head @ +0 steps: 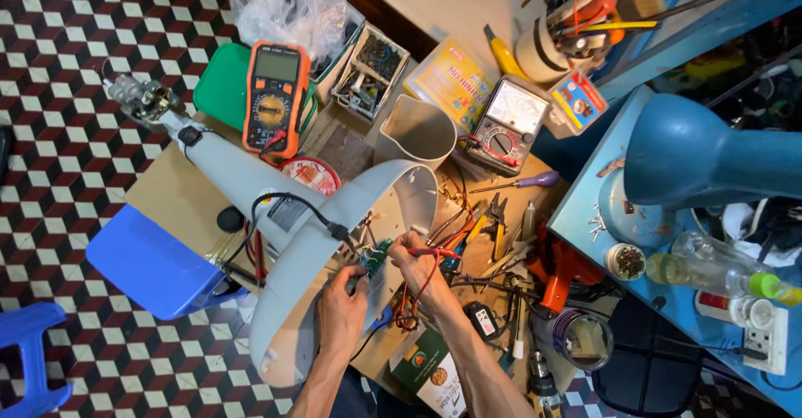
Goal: The person works on the internal wiring of a ceiling fan, using a cordless drill to remove screws and a multimeter to test connections on a small circuit board. The person manipulates wires and components within the fan housing throughout the clip.
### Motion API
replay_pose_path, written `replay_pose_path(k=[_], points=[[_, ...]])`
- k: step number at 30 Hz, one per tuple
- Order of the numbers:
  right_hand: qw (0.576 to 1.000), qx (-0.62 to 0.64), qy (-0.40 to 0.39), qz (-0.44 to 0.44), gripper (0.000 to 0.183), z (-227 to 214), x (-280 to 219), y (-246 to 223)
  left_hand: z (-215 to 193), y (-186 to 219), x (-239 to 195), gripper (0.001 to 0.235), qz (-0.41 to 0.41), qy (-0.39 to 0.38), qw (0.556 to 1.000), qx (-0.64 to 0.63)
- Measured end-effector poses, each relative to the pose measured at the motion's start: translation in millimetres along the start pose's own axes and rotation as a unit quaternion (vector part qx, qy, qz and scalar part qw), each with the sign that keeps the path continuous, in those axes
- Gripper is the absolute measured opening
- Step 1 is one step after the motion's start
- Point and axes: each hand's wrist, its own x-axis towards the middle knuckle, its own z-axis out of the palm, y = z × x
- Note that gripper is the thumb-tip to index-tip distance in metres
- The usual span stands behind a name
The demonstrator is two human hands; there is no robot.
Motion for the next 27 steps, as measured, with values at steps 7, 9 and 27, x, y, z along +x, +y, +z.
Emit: replay_pose_path(k=[7,9,27], points=[[0.999,0.009,0.002,-0.034,0.034,-3,-10,-14,4,-4,3,0.023,0.02,0.003,1.0,0.006],[1.0,0.003,0.009,-0.028,0.036,-2,-12,-14,5,-5,3,0.023,0.005,-0.003,1.0,0.007],[0.994,-0.022,0.018,-0.106,0.033,3,-19,5,3,-2,4,0.025,0.012,-0.009,1.0,-0.007]])
